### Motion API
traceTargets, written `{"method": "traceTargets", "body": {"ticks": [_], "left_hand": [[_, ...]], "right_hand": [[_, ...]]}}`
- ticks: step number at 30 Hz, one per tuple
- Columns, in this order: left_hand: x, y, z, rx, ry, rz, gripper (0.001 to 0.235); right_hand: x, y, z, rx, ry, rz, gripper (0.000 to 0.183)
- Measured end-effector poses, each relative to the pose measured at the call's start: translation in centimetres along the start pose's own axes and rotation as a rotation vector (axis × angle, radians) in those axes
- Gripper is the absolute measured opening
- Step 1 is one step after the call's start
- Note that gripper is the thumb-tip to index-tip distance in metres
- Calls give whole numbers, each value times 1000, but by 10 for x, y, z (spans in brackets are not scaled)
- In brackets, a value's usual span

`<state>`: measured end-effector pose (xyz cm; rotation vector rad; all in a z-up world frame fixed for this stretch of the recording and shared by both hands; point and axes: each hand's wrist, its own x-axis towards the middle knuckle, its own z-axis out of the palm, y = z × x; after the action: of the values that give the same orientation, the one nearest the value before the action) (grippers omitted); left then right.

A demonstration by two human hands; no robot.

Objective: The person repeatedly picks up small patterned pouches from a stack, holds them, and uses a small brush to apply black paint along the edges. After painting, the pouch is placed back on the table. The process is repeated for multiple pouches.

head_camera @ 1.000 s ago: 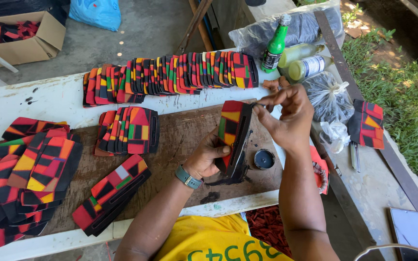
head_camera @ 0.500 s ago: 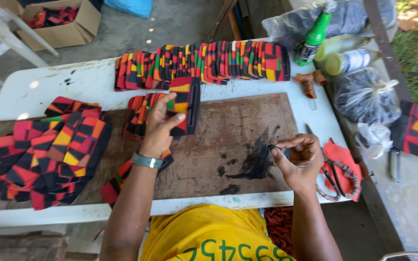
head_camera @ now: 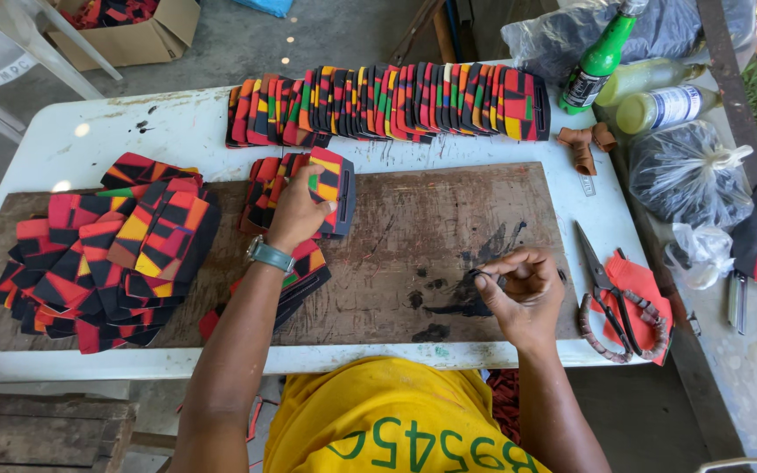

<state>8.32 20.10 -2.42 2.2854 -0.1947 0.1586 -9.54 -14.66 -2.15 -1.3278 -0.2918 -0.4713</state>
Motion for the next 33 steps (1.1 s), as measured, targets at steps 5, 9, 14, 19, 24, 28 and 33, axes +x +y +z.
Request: {"method": "traceTargets", "body": {"ticks": [5,9,14,19,24,28,33], "left_hand": [[6,-11,15,77,14,-21,71],[4,-1,19,223,81,143,75],[-12,48,-4,472,-84,-197,82],[-60,78,-48,511,-64,-125,92],[-129,52,-90,747,-152,-132,80],[-144,27,-94,703,-174,-194,61],[-148,5,-85,559,-86,-147,63]], "right_hand": [[-2,1,1,-16,-12,12,37],[-5,0,2,-24,-10,19,37],[-5,-7,-2,-55,-12,3,36],[14,-36,-29,-300,-53,-57,33],[31,-63,-52,-928,-98,19,36],[49,-69,-52,-1187,-243,190,34],[55,-65,-52,-1286,-330,281,35]]}}
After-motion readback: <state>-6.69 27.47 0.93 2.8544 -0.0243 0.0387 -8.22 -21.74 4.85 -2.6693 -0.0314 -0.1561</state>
